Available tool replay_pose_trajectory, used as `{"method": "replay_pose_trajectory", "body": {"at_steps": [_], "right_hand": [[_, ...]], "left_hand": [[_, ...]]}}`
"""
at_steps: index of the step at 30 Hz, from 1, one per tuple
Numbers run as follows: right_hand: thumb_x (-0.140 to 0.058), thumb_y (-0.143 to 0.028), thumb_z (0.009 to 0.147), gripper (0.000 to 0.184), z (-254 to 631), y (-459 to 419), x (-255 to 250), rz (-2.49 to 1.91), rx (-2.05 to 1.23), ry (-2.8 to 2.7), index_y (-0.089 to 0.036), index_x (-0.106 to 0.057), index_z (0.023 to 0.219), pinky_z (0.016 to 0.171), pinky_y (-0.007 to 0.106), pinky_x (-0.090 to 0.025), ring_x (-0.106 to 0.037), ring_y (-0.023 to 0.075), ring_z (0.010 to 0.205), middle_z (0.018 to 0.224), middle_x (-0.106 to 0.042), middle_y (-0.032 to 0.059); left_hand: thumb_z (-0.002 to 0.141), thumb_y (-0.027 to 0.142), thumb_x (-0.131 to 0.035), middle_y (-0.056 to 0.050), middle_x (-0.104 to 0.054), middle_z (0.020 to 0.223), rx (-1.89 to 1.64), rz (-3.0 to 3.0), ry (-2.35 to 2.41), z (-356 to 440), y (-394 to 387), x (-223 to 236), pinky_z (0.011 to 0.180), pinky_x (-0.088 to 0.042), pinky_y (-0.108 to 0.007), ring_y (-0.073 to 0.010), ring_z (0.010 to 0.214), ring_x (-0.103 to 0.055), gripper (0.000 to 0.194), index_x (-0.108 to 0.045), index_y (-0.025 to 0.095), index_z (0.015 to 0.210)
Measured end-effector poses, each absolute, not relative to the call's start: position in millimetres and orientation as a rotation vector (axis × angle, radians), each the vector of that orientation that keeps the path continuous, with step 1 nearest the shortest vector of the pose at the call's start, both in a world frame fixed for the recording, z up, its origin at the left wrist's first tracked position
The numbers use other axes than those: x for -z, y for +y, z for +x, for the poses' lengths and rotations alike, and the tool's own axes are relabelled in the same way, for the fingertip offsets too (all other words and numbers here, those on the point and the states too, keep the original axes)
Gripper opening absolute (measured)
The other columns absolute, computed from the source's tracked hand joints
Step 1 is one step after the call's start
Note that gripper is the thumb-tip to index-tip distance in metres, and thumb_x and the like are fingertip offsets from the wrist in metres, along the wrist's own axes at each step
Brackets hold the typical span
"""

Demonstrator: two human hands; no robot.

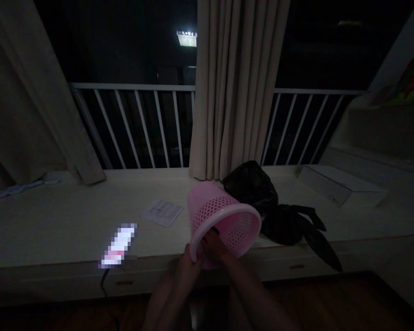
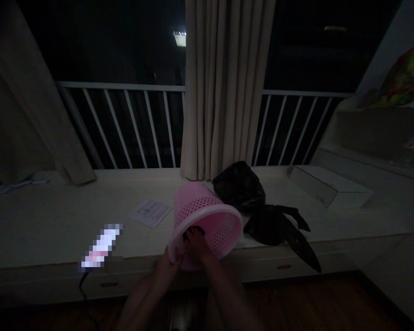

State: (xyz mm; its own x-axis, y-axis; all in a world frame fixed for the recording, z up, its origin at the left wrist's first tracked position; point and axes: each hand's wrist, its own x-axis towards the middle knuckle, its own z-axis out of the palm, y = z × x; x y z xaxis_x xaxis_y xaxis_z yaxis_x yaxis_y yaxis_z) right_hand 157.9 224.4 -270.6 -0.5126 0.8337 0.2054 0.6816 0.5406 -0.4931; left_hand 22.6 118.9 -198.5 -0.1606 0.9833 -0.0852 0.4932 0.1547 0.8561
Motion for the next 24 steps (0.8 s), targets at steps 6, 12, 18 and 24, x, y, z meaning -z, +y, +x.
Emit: {"method": "replay_pose_trajectory", "body": {"at_steps": [6,12,18,24], "right_hand": [[-0.041,-0.024,0.098,0.049,157,226,268,-1.327,-0.478,-2.363,-0.015,-0.055,0.143,0.119,0.041,-0.032,-0.047,0.0234,0.137,0.147,-0.053,0.0146],[-0.046,-0.019,0.092,0.05,159,219,256,-1.62,-0.229,-2.356,-0.018,-0.06,0.14,0.116,0.05,-0.032,-0.046,0.0316,0.137,0.144,-0.054,0.019],[-0.043,-0.021,0.094,0.054,161,212,249,-1.826,-0.139,-2.289,-0.017,-0.054,0.147,0.119,0.058,-0.017,-0.036,0.0381,0.145,0.153,-0.044,0.0236],[-0.045,-0.023,0.094,0.057,160,211,250,-1.837,-0.213,-2.338,-0.017,-0.05,0.15,0.12,0.055,-0.022,-0.036,0.0356,0.146,0.155,-0.042,0.0215]], "left_hand": [[0.088,0.022,-0.053,-0.01,-0.077,0.102,-0.944,1.432,1.742,21,119,202,0.083,-0.054,-0.032,-0.0257,0.096,-0.074,0.034,-0.057,0.014,0.121],[0.084,0.021,-0.054,-0.01,-0.078,0.102,-0.922,1.409,1.753,22,116,197,0.085,-0.055,-0.031,-0.0251,0.098,-0.074,0.038,-0.057,0.015,0.121],[0.086,0.024,-0.053,-0.01,-0.078,0.102,-0.864,1.411,1.778,22,116,194,0.084,-0.055,-0.031,-0.0263,0.101,-0.074,0.036,-0.056,0.015,0.12],[0.084,0.02,-0.054,-0.012,-0.077,0.103,-0.91,1.405,1.758,21,118,202,0.088,-0.054,-0.032,-0.027,0.105,-0.072,0.038,-0.056,0.013,0.122]]}}
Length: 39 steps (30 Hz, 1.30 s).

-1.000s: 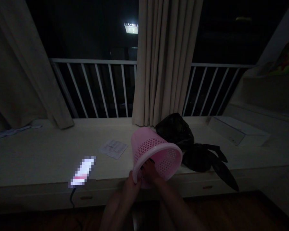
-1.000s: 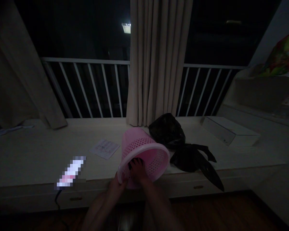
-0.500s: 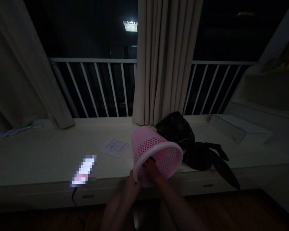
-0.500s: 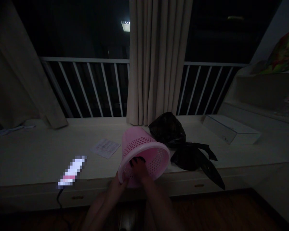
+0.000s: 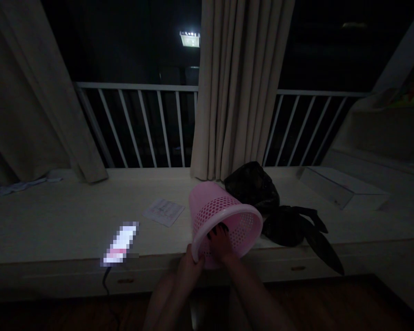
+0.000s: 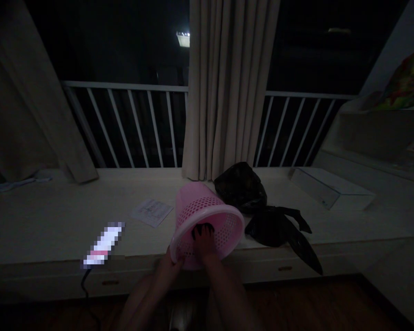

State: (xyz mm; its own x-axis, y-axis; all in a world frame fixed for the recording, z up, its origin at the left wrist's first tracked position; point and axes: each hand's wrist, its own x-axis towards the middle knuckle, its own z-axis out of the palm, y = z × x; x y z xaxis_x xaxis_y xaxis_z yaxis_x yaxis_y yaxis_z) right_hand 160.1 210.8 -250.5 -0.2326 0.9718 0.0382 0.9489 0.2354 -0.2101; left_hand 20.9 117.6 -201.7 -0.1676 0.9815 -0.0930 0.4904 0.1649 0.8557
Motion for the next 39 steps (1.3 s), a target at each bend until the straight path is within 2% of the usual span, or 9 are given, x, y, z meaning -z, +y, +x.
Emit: {"method": "replay_pose_trajectory", "body": {"at_steps": [7,11,18,23,26,29,34,39], "right_hand": [[-0.046,-0.025,0.097,0.045,158,214,255,-1.543,-0.252,-2.403,-0.021,-0.061,0.138,0.114,0.047,-0.034,-0.048,0.0289,0.135,0.144,-0.056,0.0158],[-0.041,-0.026,0.101,0.044,156,216,254,-1.399,-0.294,-2.422,-0.019,-0.06,0.14,0.11,0.042,-0.039,-0.055,0.0244,0.125,0.137,-0.061,0.0137],[-0.039,-0.027,0.101,0.042,153,212,242,-1.543,-0.279,-2.437,-0.022,-0.063,0.135,0.108,0.04,-0.041,-0.056,0.0246,0.123,0.134,-0.063,0.0118],[-0.041,-0.024,0.098,0.042,154,204,233,-1.756,-0.194,-2.369,-0.023,-0.062,0.135,0.106,0.046,-0.039,-0.052,0.0292,0.128,0.136,-0.06,0.0149],[-0.041,-0.023,0.098,0.042,154,200,228,-1.805,-0.16,-2.349,-0.022,-0.063,0.133,0.108,0.047,-0.036,-0.05,0.0294,0.13,0.137,-0.059,0.0157],[-0.041,-0.023,0.097,0.042,154,198,222,-1.874,-0.147,-2.311,-0.022,-0.063,0.133,0.11,0.047,-0.032,-0.05,0.0295,0.13,0.138,-0.059,0.0157],[-0.038,-0.023,0.099,0.044,153,196,216,-1.975,-0.098,-2.239,-0.02,-0.06,0.137,0.11,0.047,-0.031,-0.05,0.0305,0.128,0.136,-0.059,0.0177],[-0.039,-0.022,0.097,0.047,154,198,223,-1.947,-0.082,-2.289,-0.019,-0.058,0.14,0.111,0.049,-0.03,-0.049,0.0318,0.13,0.138,-0.057,0.0194]], "left_hand": [[0.087,0.019,-0.053,-0.01,-0.077,0.098,-0.935,1.408,1.69,22,117,196,0.087,-0.053,-0.031,-0.0251,0.103,-0.072,0.031,-0.057,0.015,0.118],[0.088,0.021,-0.053,-0.01,-0.077,0.098,-0.927,1.417,1.695,22,118,196,0.085,-0.054,-0.031,-0.0246,0.099,-0.073,0.029,-0.057,0.015,0.117],[0.088,0.027,-0.056,-0.007,-0.077,0.096,-0.869,1.44,1.774,21,119,205,0.08,-0.053,-0.028,-0.023,0.094,-0.074,0.025,-0.058,0.018,0.112],[0.082,0.046,-0.06,-0.008,-0.073,0.095,-1.224,1.379,1.803,19,120,218,0.07,-0.055,-0.032,-0.0234,0.078,-0.071,0.057,-0.051,0.015,0.129],[0.075,0.05,-0.062,-0.009,-0.072,0.097,-1.468,1.367,1.759,17,121,225,0.074,-0.057,-0.036,-0.0245,0.081,-0.071,0.058,-0.054,0.016,0.121],[0.078,0.047,-0.058,-0.01,-0.073,0.1,-1.469,1.406,1.777,15,121,227,0.079,-0.057,-0.038,-0.026,0.087,-0.072,0.046,-0.057,0.018,0.113],[0.085,0.028,-0.052,-0.007,-0.076,0.097,-1.105,1.444,1.85,17,118,219,0.073,-0.054,-0.029,-0.0224,0.085,-0.074,0.042,-0.051,0.018,0.126],[0.091,0.023,-0.049,-0.008,-0.077,0.094,-0.945,1.475,1.892,19,115,210,0.072,-0.051,-0.028,-0.0232,0.085,-0.074,0.039,-0.049,0.017,0.13]]}}
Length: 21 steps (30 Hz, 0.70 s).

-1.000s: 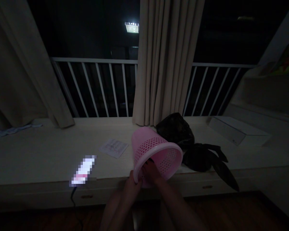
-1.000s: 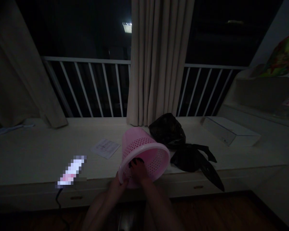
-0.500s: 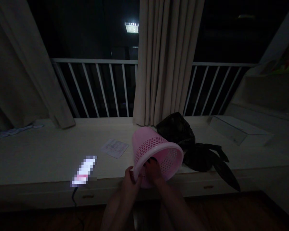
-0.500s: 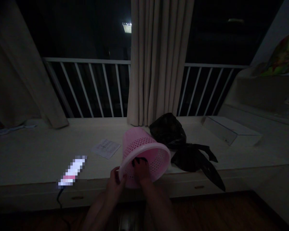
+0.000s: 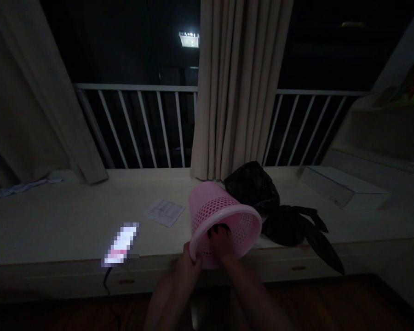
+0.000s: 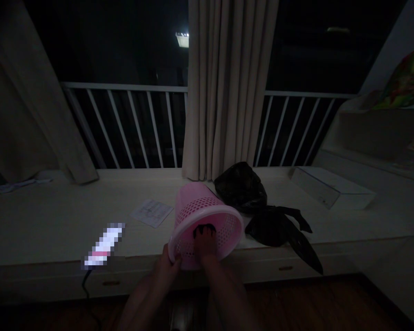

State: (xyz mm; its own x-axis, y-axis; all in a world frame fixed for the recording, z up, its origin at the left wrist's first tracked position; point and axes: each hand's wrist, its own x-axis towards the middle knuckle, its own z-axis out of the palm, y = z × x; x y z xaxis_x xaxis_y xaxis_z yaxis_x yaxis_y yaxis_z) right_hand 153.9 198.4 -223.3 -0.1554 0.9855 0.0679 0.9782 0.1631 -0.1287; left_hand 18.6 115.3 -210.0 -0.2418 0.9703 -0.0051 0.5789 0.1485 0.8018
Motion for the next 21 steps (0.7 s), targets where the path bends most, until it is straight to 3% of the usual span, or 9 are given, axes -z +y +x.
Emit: {"method": "replay_pose_trajectory", "body": {"at_steps": [8,15,21], "right_hand": [[-0.042,-0.026,0.097,0.051,155,202,231,-1.855,-0.196,-2.344,-0.02,-0.053,0.147,0.114,0.047,-0.03,-0.047,0.0302,0.136,0.147,-0.052,0.0177],[-0.038,-0.026,0.099,0.053,155,198,219,-1.858,-0.298,-2.385,-0.018,-0.049,0.15,0.117,0.048,-0.029,-0.043,0.0307,0.141,0.153,-0.046,0.0179],[-0.042,-0.026,0.098,0.049,156,199,217,-1.811,-0.314,-2.361,-0.02,-0.054,0.146,0.115,0.045,-0.032,-0.045,0.029,0.139,0.148,-0.051,0.0167]], "left_hand": [[0.088,0.013,-0.058,-0.013,-0.077,0.114,-0.782,1.4,1.933,16,123,202,0.085,-0.052,-0.025,-0.0223,0.106,-0.073,0.044,-0.054,0.013,0.132],[0.099,0.037,-0.05,-0.015,-0.075,0.123,-0.672,1.419,1.9,18,121,191,0.091,-0.051,-0.031,-0.0285,0.118,-0.069,0.043,-0.061,0.014,0.134],[0.097,0.028,-0.048,-0.015,-0.074,0.125,-0.678,1.448,1.865,21,120,188,0.092,-0.051,-0.028,-0.0253,0.116,-0.07,0.042,-0.059,0.011,0.134]]}}
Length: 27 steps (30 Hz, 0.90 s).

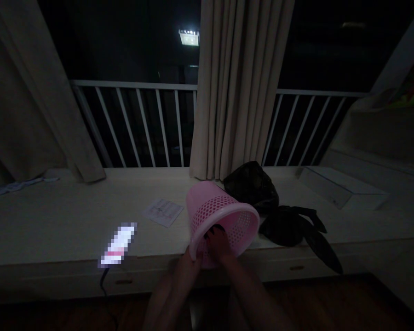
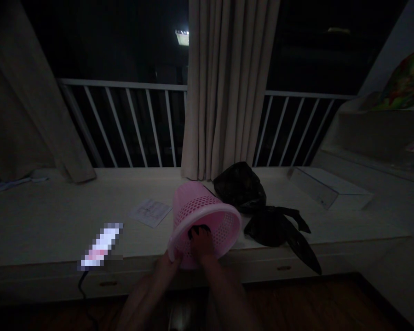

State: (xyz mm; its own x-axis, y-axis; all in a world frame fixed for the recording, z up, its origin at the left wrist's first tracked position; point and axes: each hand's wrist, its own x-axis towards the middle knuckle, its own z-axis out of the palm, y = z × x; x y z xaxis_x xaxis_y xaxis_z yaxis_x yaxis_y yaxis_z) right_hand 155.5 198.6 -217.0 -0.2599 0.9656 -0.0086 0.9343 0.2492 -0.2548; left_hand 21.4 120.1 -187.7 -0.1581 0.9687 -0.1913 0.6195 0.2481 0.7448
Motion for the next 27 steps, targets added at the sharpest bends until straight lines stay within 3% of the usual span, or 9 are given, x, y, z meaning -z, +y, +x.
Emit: {"method": "replay_pose_trajectory", "body": {"at_steps": [8,12,18,27], "right_hand": [[-0.042,-0.026,0.099,0.046,152,203,223,-1.977,-0.072,-2.201,-0.019,-0.06,0.141,0.12,0.053,-0.018,-0.037,0.0338,0.143,0.149,-0.051,0.0177],[-0.044,-0.027,0.098,0.047,153,208,227,-1.933,-0.055,-2.21,-0.018,-0.06,0.142,0.121,0.051,-0.016,-0.037,0.0337,0.143,0.15,-0.049,0.018],[-0.046,-0.029,0.097,0.047,152,210,232,-1.867,-0.179,-2.229,-0.021,-0.06,0.142,0.121,0.047,-0.02,-0.036,0.0316,0.145,0.153,-0.047,0.0163],[-0.044,-0.033,0.101,0.042,150,213,243,-1.52,-0.31,-2.316,-0.018,-0.063,0.135,0.113,0.04,-0.037,-0.053,0.024,0.129,0.138,-0.061,0.013]], "left_hand": [[0.092,0.026,-0.05,-0.014,-0.076,0.119,-0.843,1.455,1.768,22,118,194,0.091,-0.054,-0.029,-0.0269,0.113,-0.071,0.041,-0.063,0.011,0.128],[0.091,0.026,-0.05,-0.015,-0.076,0.12,-0.859,1.467,1.712,20,119,201,0.094,-0.054,-0.033,-0.0281,0.112,-0.072,0.045,-0.061,0.009,0.131],[0.088,0.021,-0.053,-0.018,-0.074,0.123,-0.841,1.466,1.709,19,121,202,0.095,-0.053,-0.034,-0.0286,0.114,-0.071,0.048,-0.06,0.005,0.133],[0.093,0.025,-0.052,-0.014,-0.077,0.117,-0.79,1.428,1.75,22,117,191,0.088,-0.054,-0.029,-0.0259,0.108,-0.073,0.04,-0.064,0.011,0.128]]}}
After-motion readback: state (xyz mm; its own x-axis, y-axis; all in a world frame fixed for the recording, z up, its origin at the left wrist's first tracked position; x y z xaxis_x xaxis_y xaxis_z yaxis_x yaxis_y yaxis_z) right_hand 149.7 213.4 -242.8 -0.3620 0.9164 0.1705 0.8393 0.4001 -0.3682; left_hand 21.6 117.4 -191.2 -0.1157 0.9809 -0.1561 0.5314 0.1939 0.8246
